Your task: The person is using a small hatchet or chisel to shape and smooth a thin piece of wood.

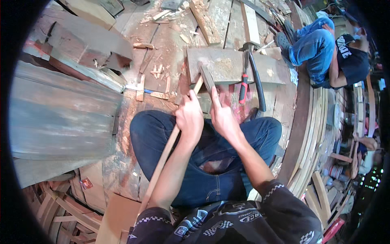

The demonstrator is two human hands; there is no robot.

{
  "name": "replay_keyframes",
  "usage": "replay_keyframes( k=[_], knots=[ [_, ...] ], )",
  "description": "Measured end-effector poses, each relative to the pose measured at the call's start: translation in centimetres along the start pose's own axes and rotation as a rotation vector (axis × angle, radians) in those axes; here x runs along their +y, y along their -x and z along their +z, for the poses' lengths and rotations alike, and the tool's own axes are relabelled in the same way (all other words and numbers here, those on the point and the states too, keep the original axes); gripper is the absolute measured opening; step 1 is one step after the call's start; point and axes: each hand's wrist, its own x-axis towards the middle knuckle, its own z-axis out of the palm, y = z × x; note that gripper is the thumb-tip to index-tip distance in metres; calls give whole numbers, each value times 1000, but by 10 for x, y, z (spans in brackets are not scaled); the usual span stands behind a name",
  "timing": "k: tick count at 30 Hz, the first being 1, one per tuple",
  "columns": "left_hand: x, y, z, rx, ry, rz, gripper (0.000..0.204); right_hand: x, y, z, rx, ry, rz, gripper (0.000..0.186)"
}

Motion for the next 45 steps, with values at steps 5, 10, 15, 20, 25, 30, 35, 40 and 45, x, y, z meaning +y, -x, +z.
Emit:
replay_keyframes(
  k=[5, 10, 15, 20, 25, 30, 35, 40, 45],
  knots=[
    [2, -3, 2, 4, 161, -13, 20, 16, -39, 0, -311, -175, 299, 69],
    [-4, -1, 4, 3, -20, -27, 11, -18, -2, 5, -165, -32, 144, 71],
    [5, -5, -4, 45, 126, -1, 12, 8, -44, 4, -247, -222, 362, 68],
    [-11, -6, -2, -70, 140, -99, 15, -22, -27, -10, -378, -205, 404, 66],
    [5, -8, -12, -41, 108, -4, 13, 13, -32, -1, -228, -131, 340, 71],
    [-10, -8, -10, -103, 105, -49, 14, -21, -25, -11, -412, -172, 475, 68],
    [-6, -9, -24, -140, 270, -66, 16, -41, -4, -35, -393, -311, 583, 62],
    [-19, 1, -20, -163, 646, -49, 23, -36, 20, -41, -216, -367, 675, 56],
    [-19, 14, -19, -285, 760, 107, 21, -22, 35, -70, -155, -485, 855, 38]
  ],
)
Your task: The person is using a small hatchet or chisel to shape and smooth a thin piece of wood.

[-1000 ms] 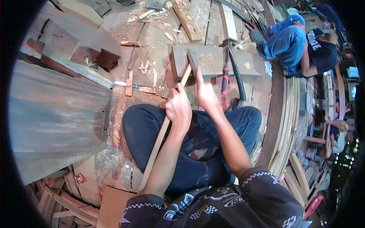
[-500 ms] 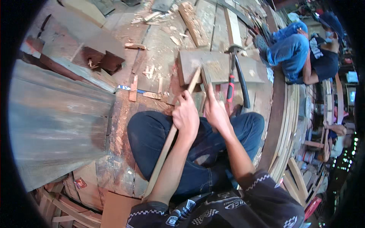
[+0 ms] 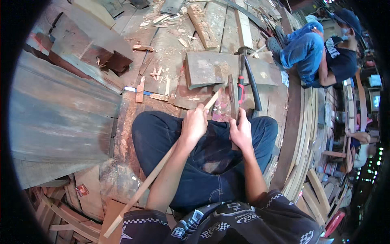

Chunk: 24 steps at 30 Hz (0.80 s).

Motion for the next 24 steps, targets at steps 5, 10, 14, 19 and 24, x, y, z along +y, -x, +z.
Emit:
replay_keyframes(
  k=[5, 10, 14, 19, 24],
  knots=[
    [-2, -2, -3, -80, -85, -41, 25, 31, -5, -9, -79, -19, -74, 37],
    [6, -6, -10, -79, -40, -31, 29, 23, -8, -14, -131, -239, 48, 46],
    [9, -7, -24, -98, -82, -8, 32, 17, -20, -20, -109, -390, -58, 57],
    [11, -1, -42, -141, -174, -127, 32, 10, -30, -16, -172, -603, -19, 64],
    [3, 11, -39, -113, -323, -93, 33, 1, -22, -11, -244, -566, -65, 65]
  ],
)
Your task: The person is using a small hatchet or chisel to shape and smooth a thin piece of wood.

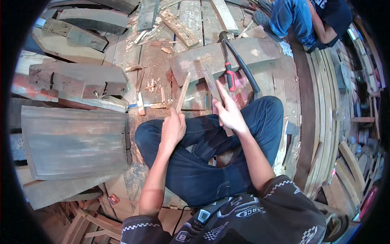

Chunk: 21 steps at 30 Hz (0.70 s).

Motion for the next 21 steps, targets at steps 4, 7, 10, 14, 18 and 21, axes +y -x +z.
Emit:
replay_keyframes(
  k=[4, 7, 10, 14, 18, 21],
  knots=[
    [-1, -6, 2, -57, -14, 60, 35, 18, -1, 14, 14, 273, -103, 62],
    [-13, -11, 7, -90, -23, 66, 36, 9, 1, 32, -33, 519, -145, 64],
    [-16, -15, 12, -69, -32, 82, 35, 16, -7, 48, -60, 675, -125, 65],
    [-7, -14, 16, -50, -72, 32, 33, 25, -32, 53, -38, 712, -169, 66],
    [-3, -15, 8, -32, -123, 17, 32, 17, -53, 60, 15, 701, -138, 66],
    [0, -11, 13, -38, -161, -31, 32, 22, -28, 57, -36, 700, -100, 65]
  ],
)
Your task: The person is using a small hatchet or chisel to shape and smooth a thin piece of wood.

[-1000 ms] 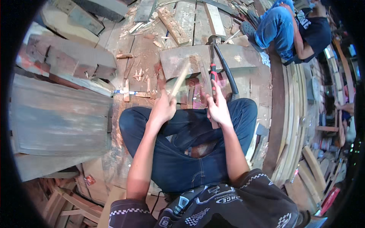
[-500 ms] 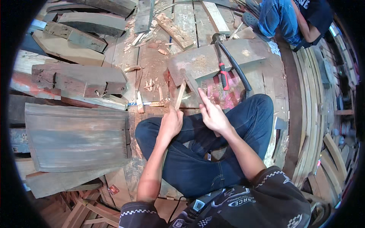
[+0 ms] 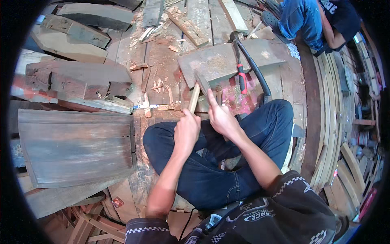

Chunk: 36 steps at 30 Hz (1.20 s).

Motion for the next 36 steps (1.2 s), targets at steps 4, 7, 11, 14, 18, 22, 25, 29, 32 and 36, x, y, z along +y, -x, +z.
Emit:
replay_keyframes(
  k=[4, 7, 11, 14, 18, 22, 25, 29, 32, 36],
  knots=[
    [1, 0, 1, 17, -9, 24, 29, 5, -26, -6, 31, 0, -41, 63],
    [-3, 1, -3, 26, 11, 40, 29, -7, -30, -1, 4, 37, -2, 62],
    [-6, -1, 5, 41, 30, 22, 29, 14, 3, 17, 119, 113, -175, 64],
    [-2, -1, -1, 6, 62, 47, 29, 2, -18, -4, 33, 36, -73, 64],
    [-13, 2, -1, -1, 45, 57, 30, 3, -16, 4, 31, 112, -76, 64],
    [-10, 2, 6, 26, 30, 44, 30, 21, 4, 10, 91, 61, -171, 64],
    [-7, 1, 5, 69, 6, 78, 29, 13, -15, 0, 57, 45, -88, 63],
    [-12, 5, 5, 45, 50, 110, 33, 14, -17, -2, 51, 34, -37, 61],
    [-8, 4, -2, 2, 94, 119, 36, 27, 2, -11, 52, -80, -3, 61],
    [-2, 16, -34, -69, -65, 177, 36, 21, 22, -26, 186, -151, -119, 61]
  ],
)
